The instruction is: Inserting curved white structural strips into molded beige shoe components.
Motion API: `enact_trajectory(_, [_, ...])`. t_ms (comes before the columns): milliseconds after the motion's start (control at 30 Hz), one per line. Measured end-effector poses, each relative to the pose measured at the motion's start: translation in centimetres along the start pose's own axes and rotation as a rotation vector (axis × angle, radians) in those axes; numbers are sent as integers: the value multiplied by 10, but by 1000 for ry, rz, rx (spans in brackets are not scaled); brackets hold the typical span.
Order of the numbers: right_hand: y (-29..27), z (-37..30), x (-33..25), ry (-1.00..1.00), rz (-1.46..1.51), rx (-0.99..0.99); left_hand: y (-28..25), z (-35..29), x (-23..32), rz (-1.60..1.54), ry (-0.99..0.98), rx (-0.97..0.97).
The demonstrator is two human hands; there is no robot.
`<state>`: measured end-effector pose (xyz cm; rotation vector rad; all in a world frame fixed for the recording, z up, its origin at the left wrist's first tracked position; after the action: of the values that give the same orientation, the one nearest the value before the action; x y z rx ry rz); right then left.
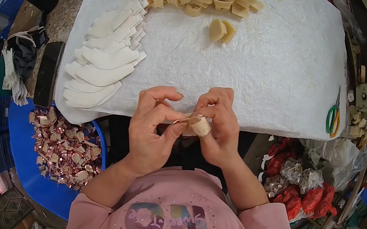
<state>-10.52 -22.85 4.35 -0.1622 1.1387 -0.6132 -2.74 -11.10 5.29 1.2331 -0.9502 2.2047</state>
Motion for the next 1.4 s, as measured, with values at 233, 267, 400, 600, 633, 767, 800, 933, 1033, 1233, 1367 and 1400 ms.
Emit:
enact_trajectory(233, [-4, 2, 23, 441, 642, -215, -2, -4, 3, 37, 221, -61])
enact_trajectory(267, [-2, 1, 24, 472, 700, -254, -1, -6, 6, 83, 245, -56])
enact_trajectory(400, [-13, 4, 11, 125, 410, -210, -2, -9, 2, -139, 207, -83])
enact_trajectory(600, [-2, 6, -7, -27, 207, -159, 23, -18, -29, -736, -321, -373])
enact_trajectory(633, [1, 4, -3, -17, 225, -177, 33, -21, -30, -875, -426, -449])
enact_trajectory(767, [3, 1, -10, -50, -19, -85, 35, -22, -26, -822, -375, -336])
enact_trajectory(800, [5, -1, -9, -50, -18, -85, 35, -25, -29, -775, -407, -293])
enact_trajectory(933, [9, -2, 7, 105, 338, -18, 38, -26, -27, -891, -388, -334])
enact_trajectory(1033, [27, 6, 13, 469, 950, -229, 37, -17, -10, -813, -297, -259])
enact_trajectory(1233, [38, -6, 13, 428, 940, -294, 38, -23, -6, -518, -239, -199])
enact_trajectory(1367, [43, -14, 12, 345, 787, -199, 32, -18, -6, -442, -183, -66])
enact_trajectory(1400, [42, -14, 11, 236, 672, -127, 33, -16, -6, -445, -181, -67])
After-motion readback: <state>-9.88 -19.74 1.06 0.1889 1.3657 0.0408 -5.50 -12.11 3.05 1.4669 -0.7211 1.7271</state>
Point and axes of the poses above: each hand's wrist, its own z-axis towards the middle knuckle, its own y-axis out of the palm, x = y × z, the point moved 6 cm from there along z, towards the middle knuckle, and after that the axes turned 10 degrees about -x, right-handed, at the moved point
